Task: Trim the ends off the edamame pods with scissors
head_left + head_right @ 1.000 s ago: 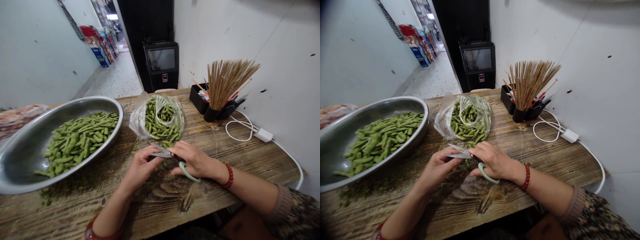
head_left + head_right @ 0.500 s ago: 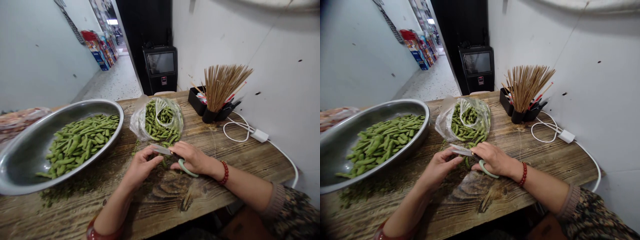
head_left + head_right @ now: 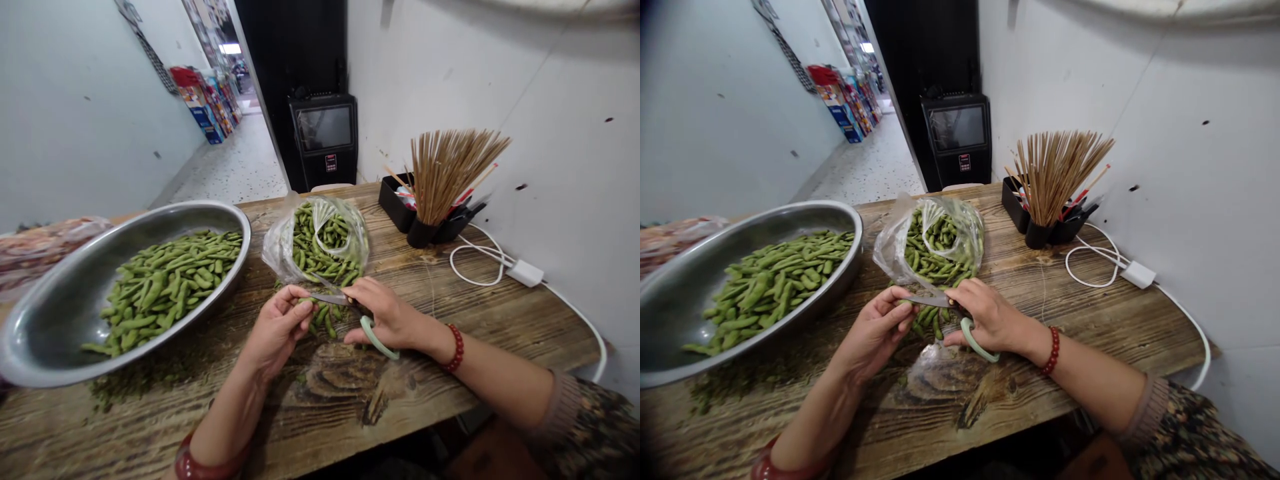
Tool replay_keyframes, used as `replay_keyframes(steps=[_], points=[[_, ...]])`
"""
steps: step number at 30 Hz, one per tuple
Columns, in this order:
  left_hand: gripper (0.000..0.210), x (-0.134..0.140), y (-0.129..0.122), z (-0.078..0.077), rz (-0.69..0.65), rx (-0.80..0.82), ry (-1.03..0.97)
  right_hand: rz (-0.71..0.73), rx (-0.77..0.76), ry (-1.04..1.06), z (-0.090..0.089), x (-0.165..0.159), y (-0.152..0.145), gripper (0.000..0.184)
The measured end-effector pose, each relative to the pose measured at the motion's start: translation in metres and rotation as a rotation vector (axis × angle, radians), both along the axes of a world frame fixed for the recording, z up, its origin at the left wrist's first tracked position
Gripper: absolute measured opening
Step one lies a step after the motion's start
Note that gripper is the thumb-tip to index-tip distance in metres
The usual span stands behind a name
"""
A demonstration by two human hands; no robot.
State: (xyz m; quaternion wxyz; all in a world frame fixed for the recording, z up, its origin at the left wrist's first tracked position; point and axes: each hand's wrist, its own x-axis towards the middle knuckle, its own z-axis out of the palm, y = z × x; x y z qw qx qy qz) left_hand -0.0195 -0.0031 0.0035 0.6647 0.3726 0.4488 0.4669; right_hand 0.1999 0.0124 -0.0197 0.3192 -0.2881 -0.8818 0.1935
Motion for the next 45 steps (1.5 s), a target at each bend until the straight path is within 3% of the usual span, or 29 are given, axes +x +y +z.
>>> replay_keyframes(steps=[14, 27, 38, 42, 45], points=[[0.028, 0.005, -0.004, -0.005, -0.081, 0.012, 0.096, 0.028, 0.015, 0.011, 0.004, -0.005, -0.006, 0.058], [0.025, 0.001, -0.001, -0.004, -0.032, 0.002, 0.0, 0.026, 0.038, -0.063, -0.001, -0.005, -0.006, 0.048], [0.018, -0.019, 0.008, 0.011, 0.063, 0.048, -0.071, -0.038, 0.098, -0.003, -0.001, 0.003, -0.002, 0.046], [0.009, -0.03, 0.01, 0.01, 0.051, 0.066, 0.115, -0.034, 0.103, 0.012, -0.001, 0.004, 0.0, 0.045], [0.008, -0.037, 0.014, 0.002, 0.001, 0.244, 0.561, -0.034, 0.106, 0.007, -0.002, 0.004, 0.0, 0.046]])
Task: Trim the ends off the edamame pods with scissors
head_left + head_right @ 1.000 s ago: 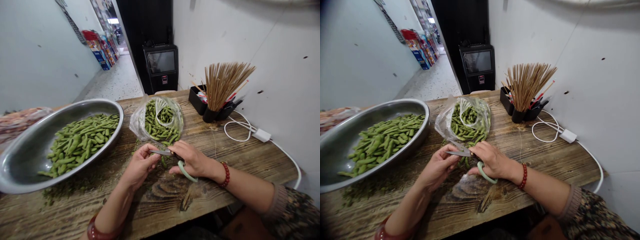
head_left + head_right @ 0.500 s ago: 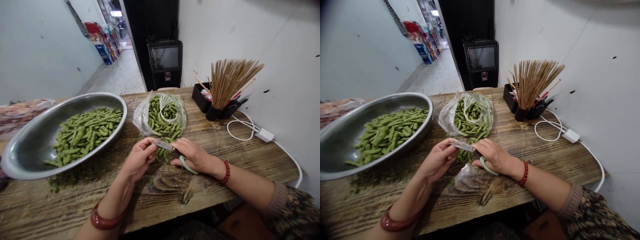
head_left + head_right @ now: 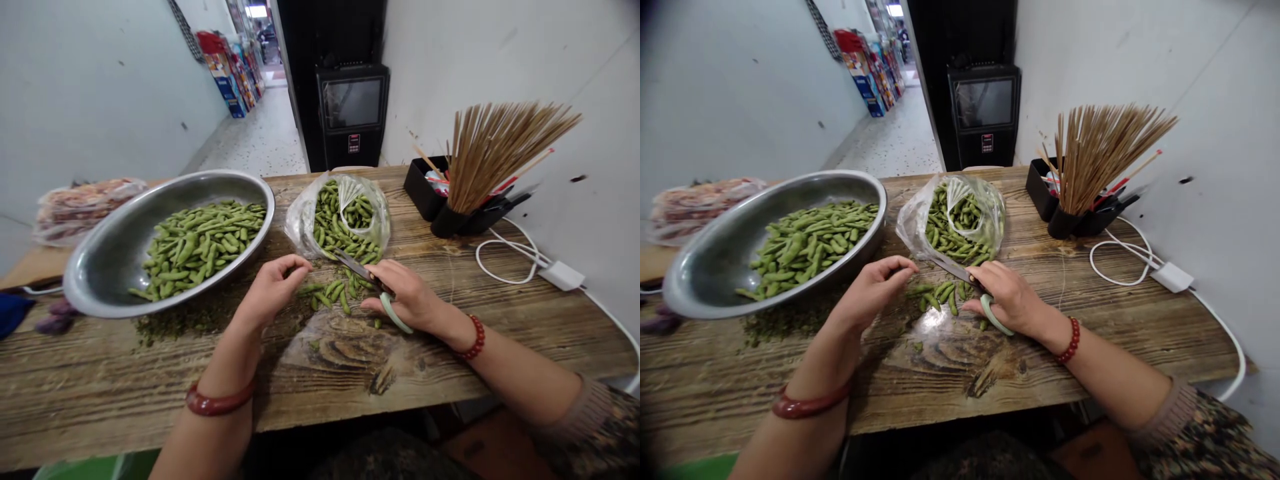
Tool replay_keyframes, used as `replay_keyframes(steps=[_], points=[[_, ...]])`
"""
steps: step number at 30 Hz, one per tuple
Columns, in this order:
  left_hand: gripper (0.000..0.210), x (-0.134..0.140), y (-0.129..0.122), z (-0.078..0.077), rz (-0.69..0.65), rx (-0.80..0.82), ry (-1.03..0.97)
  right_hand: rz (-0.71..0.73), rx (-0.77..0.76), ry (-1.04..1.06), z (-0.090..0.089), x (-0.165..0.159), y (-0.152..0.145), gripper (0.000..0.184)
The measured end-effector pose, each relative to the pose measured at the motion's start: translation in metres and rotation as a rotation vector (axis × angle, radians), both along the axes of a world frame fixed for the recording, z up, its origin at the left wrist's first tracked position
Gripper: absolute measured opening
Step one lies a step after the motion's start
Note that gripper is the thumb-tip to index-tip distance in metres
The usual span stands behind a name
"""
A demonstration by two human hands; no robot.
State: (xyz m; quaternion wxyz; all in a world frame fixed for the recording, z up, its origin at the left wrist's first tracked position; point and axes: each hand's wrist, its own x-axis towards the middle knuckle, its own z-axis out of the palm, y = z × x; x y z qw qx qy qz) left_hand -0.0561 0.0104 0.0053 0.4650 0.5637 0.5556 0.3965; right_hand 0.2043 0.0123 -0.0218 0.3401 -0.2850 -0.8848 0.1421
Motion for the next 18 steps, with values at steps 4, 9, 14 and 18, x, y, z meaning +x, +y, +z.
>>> replay_keyframes(steps=[4, 9, 14, 18], points=[[0.008, -0.006, 0.004, -0.013, -0.122, 0.233, 0.574, -0.014, -0.003, -0.012, 0.0, 0.001, 0.0, 0.046], [0.011, -0.009, 0.003, -0.014, -0.264, 0.223, 0.802, -0.012, 0.005, -0.015, -0.001, 0.0, 0.0, 0.047], [0.009, -0.008, 0.0, -0.01, -0.324, 0.224, 0.799, -0.009, -0.01, -0.022, -0.002, -0.001, 0.0, 0.048], [0.001, -0.003, 0.001, -0.005, -0.214, 0.274, 0.577, -0.016, -0.007, -0.009, -0.001, -0.002, 0.0, 0.048]])
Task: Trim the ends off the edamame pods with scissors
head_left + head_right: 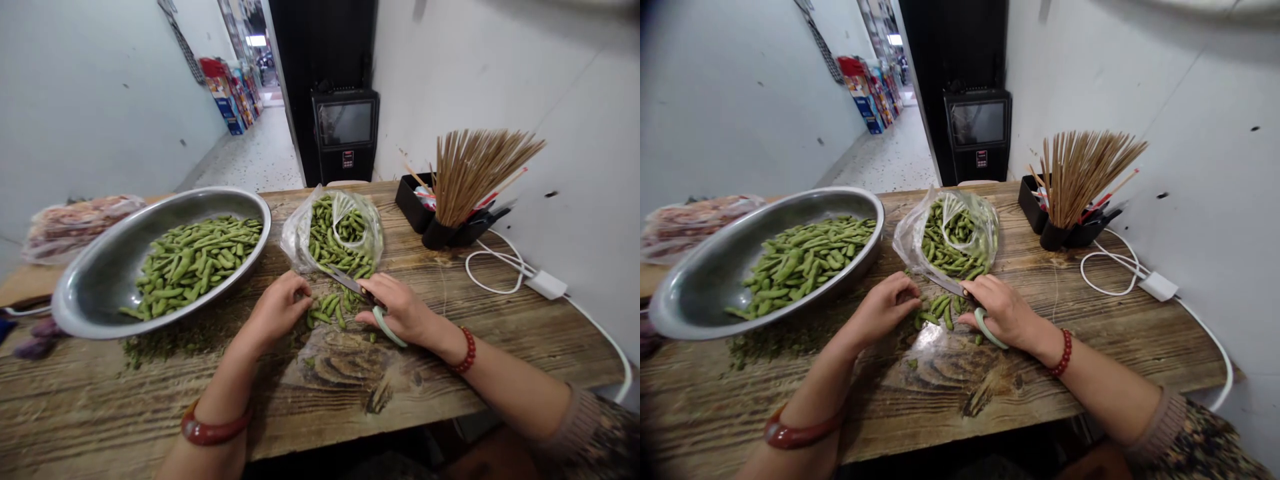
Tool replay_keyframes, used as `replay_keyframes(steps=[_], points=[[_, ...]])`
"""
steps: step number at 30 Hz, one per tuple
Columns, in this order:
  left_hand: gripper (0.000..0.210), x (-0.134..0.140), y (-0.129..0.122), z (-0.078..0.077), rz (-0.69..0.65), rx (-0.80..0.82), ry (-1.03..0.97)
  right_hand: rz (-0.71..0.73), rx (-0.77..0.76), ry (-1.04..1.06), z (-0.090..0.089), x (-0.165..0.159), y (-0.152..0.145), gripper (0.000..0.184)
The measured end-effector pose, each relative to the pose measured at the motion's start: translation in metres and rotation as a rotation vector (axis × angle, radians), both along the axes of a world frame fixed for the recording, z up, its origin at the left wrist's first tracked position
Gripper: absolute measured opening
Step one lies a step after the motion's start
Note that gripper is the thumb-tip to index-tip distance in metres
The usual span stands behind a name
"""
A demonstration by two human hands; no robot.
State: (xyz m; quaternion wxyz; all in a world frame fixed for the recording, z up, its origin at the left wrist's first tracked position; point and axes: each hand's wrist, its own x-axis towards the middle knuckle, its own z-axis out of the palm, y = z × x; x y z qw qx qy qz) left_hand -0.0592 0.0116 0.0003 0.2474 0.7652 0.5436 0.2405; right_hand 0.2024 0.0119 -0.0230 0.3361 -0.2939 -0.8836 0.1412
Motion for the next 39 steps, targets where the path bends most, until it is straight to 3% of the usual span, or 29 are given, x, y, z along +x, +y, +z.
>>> replay_keyframes(steps=[4, 7, 10, 16, 21, 25, 32, 39], points=[[0.009, 0.008, -0.001, 0.008, 0.054, -0.126, -0.347, 0.011, 0.0, 0.042, 0.001, -0.001, 0.001, 0.052], [0.009, 0.012, -0.002, 0.008, 0.142, -0.099, -0.41, 0.003, -0.007, 0.026, 0.0, -0.001, 0.002, 0.053], [0.007, 0.015, 0.0, 0.001, 0.197, 0.023, -0.325, -0.015, -0.026, 0.012, 0.0, 0.001, 0.003, 0.051], [0.014, 0.027, -0.001, -0.015, 0.016, 0.094, -0.055, -0.041, -0.026, 0.015, 0.001, 0.003, 0.006, 0.05], [0.012, 0.038, -0.004, -0.019, -0.031, 0.073, 0.153, -0.028, -0.015, -0.001, -0.002, 0.002, 0.006, 0.051], [0.003, 0.033, -0.003, -0.013, -0.007, 0.042, -0.065, -0.03, -0.01, 0.008, -0.002, 0.001, 0.006, 0.05], [0.02, 0.028, -0.009, 0.001, 0.137, -0.321, -0.637, 0.008, -0.044, 0.031, 0.002, 0.0, 0.004, 0.056], [0.025, 0.037, -0.014, -0.002, 0.064, -0.382, -0.688, 0.068, -0.11, -0.042, 0.005, -0.002, 0.0, 0.063]])
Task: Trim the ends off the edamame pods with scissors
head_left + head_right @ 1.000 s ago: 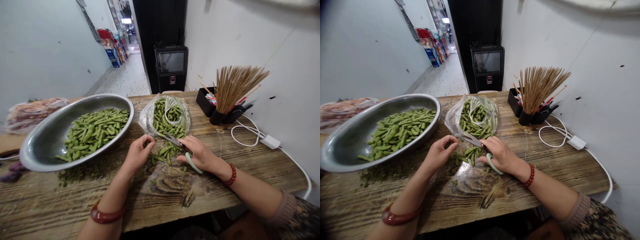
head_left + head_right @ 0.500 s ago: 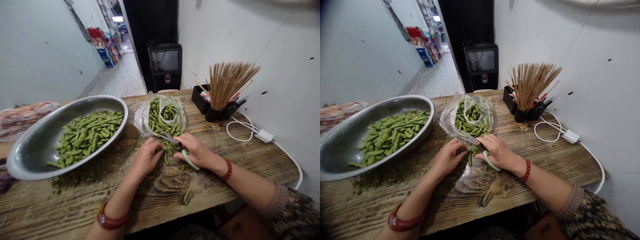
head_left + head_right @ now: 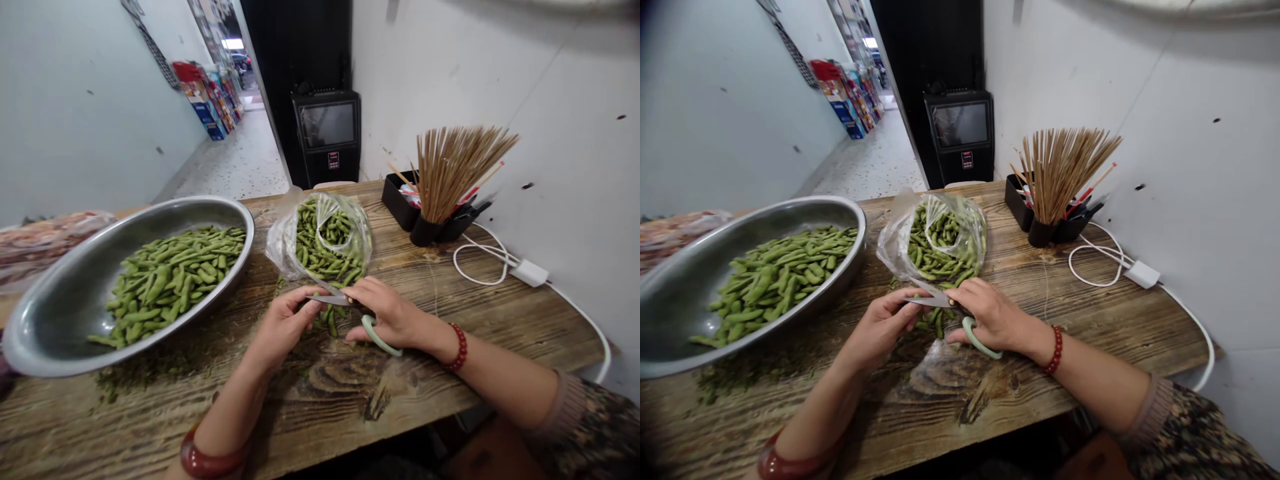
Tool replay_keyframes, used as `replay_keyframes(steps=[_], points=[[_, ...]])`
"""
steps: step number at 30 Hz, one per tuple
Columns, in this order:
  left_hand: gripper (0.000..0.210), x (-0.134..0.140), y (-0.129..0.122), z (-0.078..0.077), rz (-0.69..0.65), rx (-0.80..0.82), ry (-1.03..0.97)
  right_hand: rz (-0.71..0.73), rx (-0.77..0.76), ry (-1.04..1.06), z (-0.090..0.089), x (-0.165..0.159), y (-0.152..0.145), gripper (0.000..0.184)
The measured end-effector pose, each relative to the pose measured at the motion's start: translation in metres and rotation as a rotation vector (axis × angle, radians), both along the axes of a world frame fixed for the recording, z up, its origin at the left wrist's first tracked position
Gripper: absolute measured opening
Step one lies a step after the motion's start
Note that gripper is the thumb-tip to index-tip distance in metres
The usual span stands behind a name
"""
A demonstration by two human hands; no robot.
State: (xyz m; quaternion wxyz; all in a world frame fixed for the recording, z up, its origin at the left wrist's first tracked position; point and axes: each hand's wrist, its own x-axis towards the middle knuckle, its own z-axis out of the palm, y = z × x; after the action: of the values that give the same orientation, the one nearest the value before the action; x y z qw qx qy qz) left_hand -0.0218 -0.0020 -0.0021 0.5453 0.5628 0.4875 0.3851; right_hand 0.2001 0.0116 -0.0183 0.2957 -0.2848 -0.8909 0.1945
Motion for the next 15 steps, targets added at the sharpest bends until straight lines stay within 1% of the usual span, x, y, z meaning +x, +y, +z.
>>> replay_keyframes(steps=[8, 15], points=[[0.012, 0.005, -0.0005, 0.0045, -0.108, 0.192, 0.102, 0.035, 0.006, 0.006, 0.0005, -0.0028, -0.0025, 0.063], [0.01, 0.0068, -0.0009, 0.0094, -0.111, 0.237, 0.125, 0.025, 0.03, -0.017, 0.0037, -0.0032, -0.004, 0.066]])
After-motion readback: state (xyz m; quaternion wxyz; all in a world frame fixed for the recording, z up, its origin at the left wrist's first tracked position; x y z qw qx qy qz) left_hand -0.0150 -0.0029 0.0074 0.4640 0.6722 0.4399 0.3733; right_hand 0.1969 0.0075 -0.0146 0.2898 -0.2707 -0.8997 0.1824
